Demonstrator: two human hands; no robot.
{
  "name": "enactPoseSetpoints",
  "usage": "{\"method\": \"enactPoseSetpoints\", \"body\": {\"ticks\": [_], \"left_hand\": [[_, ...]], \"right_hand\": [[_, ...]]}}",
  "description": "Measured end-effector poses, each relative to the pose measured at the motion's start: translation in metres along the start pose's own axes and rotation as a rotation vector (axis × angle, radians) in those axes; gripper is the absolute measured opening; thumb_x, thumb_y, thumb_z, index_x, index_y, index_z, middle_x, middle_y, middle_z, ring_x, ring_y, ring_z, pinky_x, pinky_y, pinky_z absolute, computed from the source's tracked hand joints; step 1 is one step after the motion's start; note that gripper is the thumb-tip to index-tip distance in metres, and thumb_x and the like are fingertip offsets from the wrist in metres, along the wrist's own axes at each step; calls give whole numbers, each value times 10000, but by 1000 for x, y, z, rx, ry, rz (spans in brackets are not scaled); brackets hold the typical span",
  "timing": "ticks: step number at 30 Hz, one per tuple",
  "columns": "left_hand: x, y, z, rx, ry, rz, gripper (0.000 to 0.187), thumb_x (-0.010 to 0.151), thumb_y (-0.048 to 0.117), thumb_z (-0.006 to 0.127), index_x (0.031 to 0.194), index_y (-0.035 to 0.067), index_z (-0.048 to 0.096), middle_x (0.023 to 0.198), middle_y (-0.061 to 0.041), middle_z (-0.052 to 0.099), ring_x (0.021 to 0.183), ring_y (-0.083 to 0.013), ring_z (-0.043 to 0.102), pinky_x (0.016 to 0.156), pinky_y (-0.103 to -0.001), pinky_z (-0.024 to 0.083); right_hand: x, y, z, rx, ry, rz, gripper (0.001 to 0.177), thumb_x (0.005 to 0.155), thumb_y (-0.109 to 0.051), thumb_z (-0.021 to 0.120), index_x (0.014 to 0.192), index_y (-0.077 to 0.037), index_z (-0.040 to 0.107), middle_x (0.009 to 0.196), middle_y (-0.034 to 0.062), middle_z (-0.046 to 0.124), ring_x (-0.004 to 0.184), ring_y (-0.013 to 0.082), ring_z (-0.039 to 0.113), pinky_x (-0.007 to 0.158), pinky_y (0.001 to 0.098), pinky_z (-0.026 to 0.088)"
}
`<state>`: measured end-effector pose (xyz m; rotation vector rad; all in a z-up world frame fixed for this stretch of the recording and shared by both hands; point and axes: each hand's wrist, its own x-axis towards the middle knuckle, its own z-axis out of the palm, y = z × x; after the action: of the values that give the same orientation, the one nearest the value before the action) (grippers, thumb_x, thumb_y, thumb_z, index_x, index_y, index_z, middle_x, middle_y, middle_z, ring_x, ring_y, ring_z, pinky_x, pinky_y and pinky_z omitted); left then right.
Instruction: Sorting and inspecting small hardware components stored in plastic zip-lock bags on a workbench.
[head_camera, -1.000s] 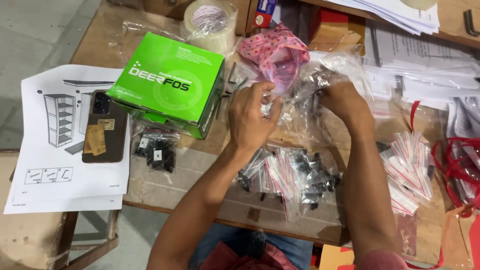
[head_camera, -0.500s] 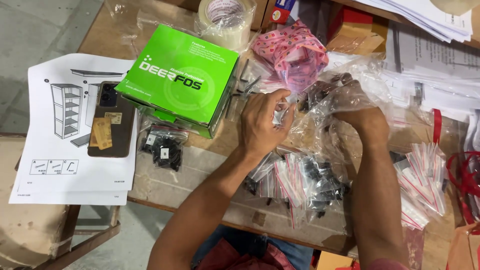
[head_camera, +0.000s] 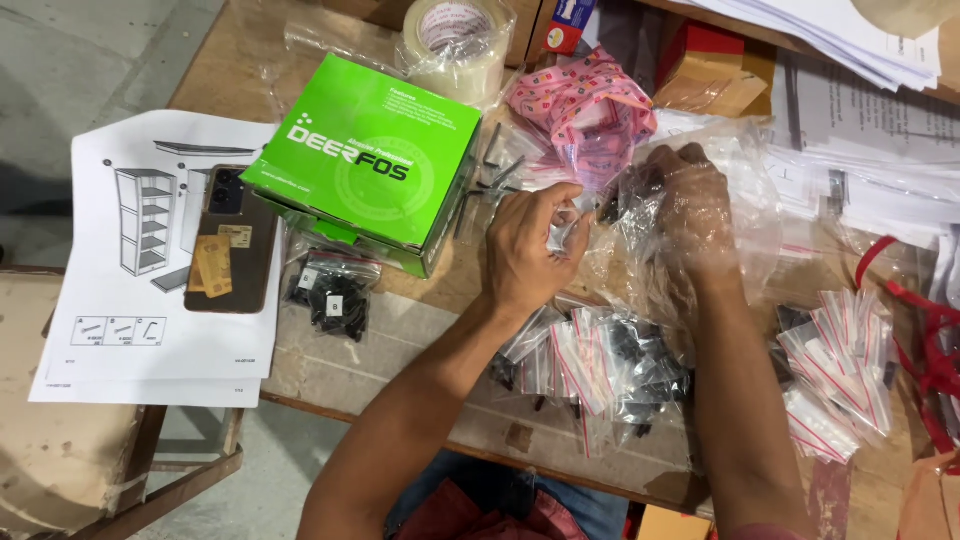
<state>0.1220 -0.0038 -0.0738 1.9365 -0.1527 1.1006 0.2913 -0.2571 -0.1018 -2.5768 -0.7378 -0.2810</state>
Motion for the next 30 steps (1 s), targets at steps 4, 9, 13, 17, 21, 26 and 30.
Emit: {"method": "enactPoseSetpoints", "body": {"ticks": [4,9,13,17,21,26,30], "left_hand": [[0,2,-1,4,1,-2,373,885,96,802,1217,85,631,917,-37,708,831,-198,686,857,-372,523],[2,2,-4,-5,22,16,363,890,95,794,1210,78,623,931,-60,714,872,-235,705,857,-380,538],[3,0,-4,-15,-5,12,347,884,86,792,1188,68,625,885,-61,704,837,-234,701,844,-398,531],[4,4,-5,-22,-15,14,336,890,79,789,1187,66,633,886,-64,709,840,-243,702,838,-397,534],[3,1,-1,-20,1,32,336,888,82,793,1185,72,634,911,-71,716,844,-240,704,833,-392,532],[1,2,-1,-20,-20,26,344,878,77,789,1185,65,633,908,-73,704,846,-255,695,841,-402,531],[3,7,-4,-45,-23,25,342,876,75,791,1179,62,633,896,-71,697,846,-265,686,844,-406,521]], "right_hand": [[11,-3,11,47,105,30,265,885,-34,674,1144,-43,724,991,125,729,819,236,706,662,338,568],[15,10,13,923,114,297,199,958,-46,641,1150,-23,684,1045,104,739,879,198,744,673,282,600],[28,4,8,1456,100,440,136,1034,-87,654,1150,-17,646,1051,100,712,897,196,711,673,279,580],[27,-27,-13,1737,74,659,174,975,-159,570,1059,-20,633,881,77,663,694,179,598,512,264,476],[24,-56,-30,1918,88,790,222,931,-211,530,979,-11,614,773,91,623,561,174,505,423,265,407],[21,0,-14,2029,-42,682,215,1041,-194,547,1048,15,602,788,86,567,583,145,464,475,250,388],[14,-11,-23,2068,-133,719,163,1111,-176,576,1043,-31,602,744,38,533,578,97,463,458,205,356]]}}
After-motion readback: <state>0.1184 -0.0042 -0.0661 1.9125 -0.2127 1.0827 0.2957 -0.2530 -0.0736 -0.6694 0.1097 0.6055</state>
